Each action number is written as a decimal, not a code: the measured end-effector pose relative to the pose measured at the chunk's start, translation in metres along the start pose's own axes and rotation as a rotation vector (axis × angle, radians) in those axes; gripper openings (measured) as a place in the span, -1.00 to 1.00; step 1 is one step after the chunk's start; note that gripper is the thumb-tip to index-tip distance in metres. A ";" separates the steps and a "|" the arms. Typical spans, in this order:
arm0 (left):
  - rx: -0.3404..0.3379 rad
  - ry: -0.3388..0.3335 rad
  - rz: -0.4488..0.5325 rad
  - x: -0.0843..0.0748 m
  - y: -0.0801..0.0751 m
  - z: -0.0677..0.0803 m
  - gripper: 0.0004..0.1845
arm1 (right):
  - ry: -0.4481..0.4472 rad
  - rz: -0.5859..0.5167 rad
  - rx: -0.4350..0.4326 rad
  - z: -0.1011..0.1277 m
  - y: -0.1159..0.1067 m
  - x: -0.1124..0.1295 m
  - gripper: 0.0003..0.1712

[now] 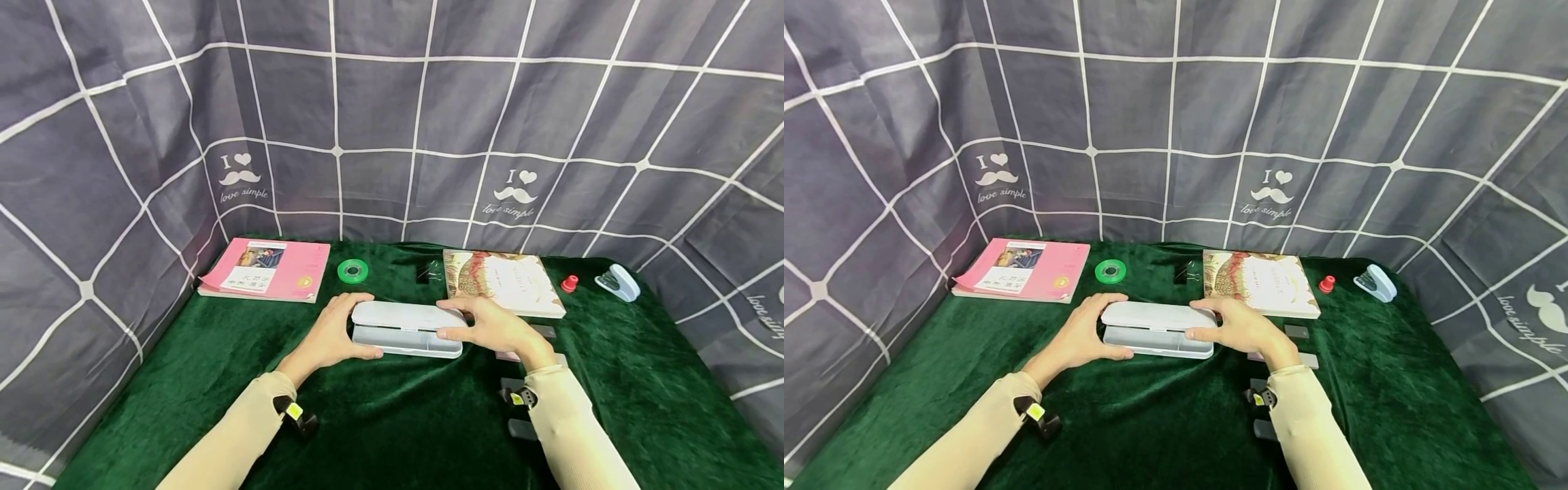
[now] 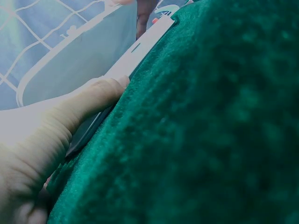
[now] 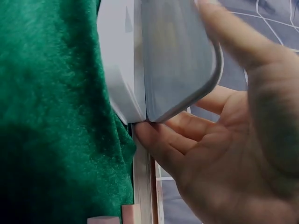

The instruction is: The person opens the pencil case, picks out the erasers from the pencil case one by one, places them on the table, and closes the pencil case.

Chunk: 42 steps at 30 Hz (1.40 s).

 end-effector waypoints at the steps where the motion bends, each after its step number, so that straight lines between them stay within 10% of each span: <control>1: 0.002 0.001 -0.006 0.000 0.000 0.000 0.16 | 0.012 -0.001 0.003 0.000 0.000 -0.001 -0.18; 42: -0.014 -0.030 0.009 -0.008 0.000 0.005 -0.01 | 0.061 0.060 -0.001 0.000 0.014 -0.001 0.01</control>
Point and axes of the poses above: each hand's wrist, its own z-axis away from the middle knuckle, its own y-axis out of the palm, x = y × z, the point moved 2 cm from there along -z, towards the middle knuckle, and after that the axes turned 3 degrees about -y, right-handed, at the moved point
